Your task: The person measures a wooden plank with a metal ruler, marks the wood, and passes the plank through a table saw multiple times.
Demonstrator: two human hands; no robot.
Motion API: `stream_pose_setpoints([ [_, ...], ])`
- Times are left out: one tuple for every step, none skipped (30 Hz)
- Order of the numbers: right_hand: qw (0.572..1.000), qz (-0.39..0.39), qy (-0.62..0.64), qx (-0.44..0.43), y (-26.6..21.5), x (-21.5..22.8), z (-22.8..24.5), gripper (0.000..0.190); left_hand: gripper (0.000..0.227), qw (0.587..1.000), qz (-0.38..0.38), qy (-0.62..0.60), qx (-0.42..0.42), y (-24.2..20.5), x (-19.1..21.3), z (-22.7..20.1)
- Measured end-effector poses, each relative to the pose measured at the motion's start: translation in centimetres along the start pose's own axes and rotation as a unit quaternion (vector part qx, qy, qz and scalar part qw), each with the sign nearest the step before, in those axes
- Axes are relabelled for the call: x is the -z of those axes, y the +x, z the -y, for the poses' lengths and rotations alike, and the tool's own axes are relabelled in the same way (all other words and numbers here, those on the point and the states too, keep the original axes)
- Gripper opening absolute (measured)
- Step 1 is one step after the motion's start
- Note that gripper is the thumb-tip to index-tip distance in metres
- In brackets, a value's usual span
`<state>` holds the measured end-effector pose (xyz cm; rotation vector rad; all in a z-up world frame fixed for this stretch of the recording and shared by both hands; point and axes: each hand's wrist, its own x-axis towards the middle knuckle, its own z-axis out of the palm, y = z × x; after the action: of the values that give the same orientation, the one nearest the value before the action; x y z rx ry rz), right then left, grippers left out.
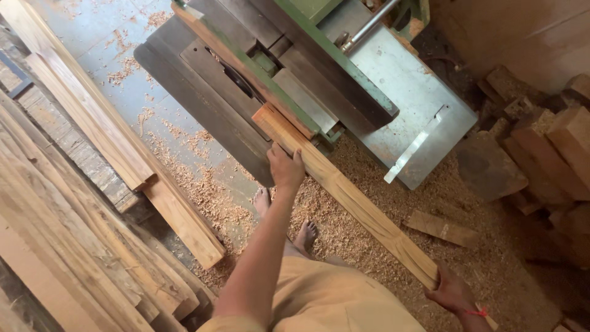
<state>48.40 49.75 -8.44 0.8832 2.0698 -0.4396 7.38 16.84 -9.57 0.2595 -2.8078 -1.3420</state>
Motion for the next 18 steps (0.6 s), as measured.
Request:
stream_pose_setpoints([
  [1.000, -0.001, 0.014, 0.009, 0.2, 0.4, 0.4, 0.090, 0.070, 1.000, -0.018, -0.003, 0.024, 0.6, -0.7, -0.7],
  [1.000, 0.002, 0.009, 0.000, 0.6, 0.8, 0.9, 0.091, 0.072, 0.998, -0.038, -0.006, 0.051, 1.1, -1.6, -1.4],
  [1.000, 0.005, 0.003, -0.009, 0.9, 1.1, 1.4, 0.093, 0.074, 0.995, -0.057, -0.009, 0.078, 1.9, -2.4, -1.8],
  [1.000, 0.011, -0.005, -0.020, 0.9, 1.3, 1.7, 0.094, 0.072, 0.994, -0.063, -0.001, 0.088, 2.2, -3.0, -1.9],
  [1.000, 0.003, -0.011, -0.011, 1.1, 1.4, 2.0, 0.087, 0.070, 0.993, -0.068, 0.007, 0.098, 2.7, -3.7, -1.8],
  [1.000, -0.003, -0.018, -0.003, 1.0, 1.3, 2.3, 0.080, 0.069, 0.991, -0.071, 0.016, 0.109, 3.0, -4.3, -1.6],
  [1.000, -0.010, -0.024, 0.005, 0.8, 1.3, 2.5, 0.073, 0.067, 0.991, -0.088, 0.034, 0.094, 3.3, -4.8, -1.3],
  [0.999, -0.019, -0.026, 0.015, 0.7, 1.3, 2.7, 0.070, 0.066, 0.990, -0.106, 0.052, 0.078, 3.7, -5.1, -0.8],
  [0.999, -0.028, -0.027, 0.025, 0.4, 1.3, 3.0, 0.068, 0.065, 0.988, -0.123, 0.071, 0.062, 3.7, -5.3, -0.4],
  [0.998, -0.043, -0.024, 0.038, 0.7, 1.5, 3.7, 0.066, 0.066, 0.986, -0.142, 0.076, 0.048, 4.6, -5.5, -0.1],
  [0.999, -0.039, -0.011, 0.032, 0.8, 1.7, 4.4, 0.067, 0.067, 0.983, -0.161, 0.081, 0.035, 5.4, -5.5, 0.1],
  [0.999, -0.035, 0.000, 0.027, 0.9, 2.0, 5.1, 0.067, 0.068, 0.980, -0.181, 0.085, 0.022, 6.1, -5.5, 0.2],
  [0.999, -0.031, 0.011, 0.022, 1.0, 2.3, 5.8, 0.068, 0.066, 0.978, -0.183, 0.097, 0.021, 6.9, -5.5, 0.4],
  [0.999, -0.036, 0.012, 0.036, 1.2, 2.3, 6.5, 0.071, 0.065, 0.976, -0.186, 0.111, 0.022, 7.7, -5.4, 0.7],
  [0.998, -0.041, 0.012, 0.050, 1.5, 2.4, 7.3, 0.074, 0.064, 0.974, -0.189, 0.124, 0.023, 8.5, -5.3, 0.9],
  [0.997, -0.045, 0.015, 0.062, 1.3, 2.6, 7.6, 0.076, 0.064, 0.976, -0.181, 0.120, 0.027, 8.7, -5.3, 1.2],
  [0.997, -0.048, 0.004, 0.067, 1.1, 2.9, 7.8, 0.076, 0.063, 0.978, -0.173, 0.115, 0.030, 8.8, -5.2, 1.3],
  [0.996, -0.052, -0.005, 0.071, 1.2, 3.0, 8.3, 0.075, 0.063, 0.980, -0.165, 0.110, 0.032, 9.2, -5.1, 1.4],
])
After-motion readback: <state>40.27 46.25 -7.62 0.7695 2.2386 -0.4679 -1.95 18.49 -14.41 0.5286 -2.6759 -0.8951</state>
